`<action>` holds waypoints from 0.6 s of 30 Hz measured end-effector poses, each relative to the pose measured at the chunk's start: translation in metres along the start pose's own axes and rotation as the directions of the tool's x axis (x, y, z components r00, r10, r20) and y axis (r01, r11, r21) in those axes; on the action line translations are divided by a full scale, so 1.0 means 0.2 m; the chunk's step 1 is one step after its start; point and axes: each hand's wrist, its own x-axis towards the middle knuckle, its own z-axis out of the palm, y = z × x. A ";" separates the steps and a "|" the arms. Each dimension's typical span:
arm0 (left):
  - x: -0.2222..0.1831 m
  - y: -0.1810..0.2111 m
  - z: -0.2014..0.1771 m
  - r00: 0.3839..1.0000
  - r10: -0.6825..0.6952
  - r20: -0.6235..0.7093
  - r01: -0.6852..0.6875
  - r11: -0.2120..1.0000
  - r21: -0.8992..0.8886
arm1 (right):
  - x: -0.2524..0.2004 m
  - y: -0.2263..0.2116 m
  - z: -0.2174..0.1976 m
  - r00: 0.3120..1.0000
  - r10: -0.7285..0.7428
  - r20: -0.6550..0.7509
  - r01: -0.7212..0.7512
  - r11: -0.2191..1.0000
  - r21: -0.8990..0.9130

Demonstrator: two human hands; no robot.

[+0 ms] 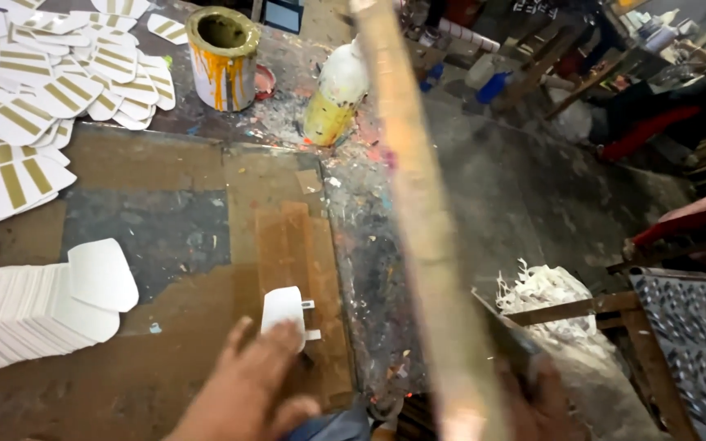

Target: Manually screen print designs onto small cardboard pieces using a screen frame and a squeegee.

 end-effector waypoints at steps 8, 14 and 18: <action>-0.33 -0.10 -0.58 0.799 -0.549 -0.243 0.020 0.429 -0.903 | 0.40 -0.59 0.65 0.923 -0.279 0.264 0.335 0.921 -0.198; -0.60 -0.51 -0.09 0.396 -0.908 -0.136 0.579 0.362 -0.731 | 0.45 -0.48 0.71 0.946 0.160 0.282 0.044 0.798 -0.601; -0.60 -0.48 -0.10 0.405 -0.891 -0.204 0.657 0.439 -0.613 | 0.36 -0.81 0.97 0.821 0.489 0.294 -0.140 0.672 -0.727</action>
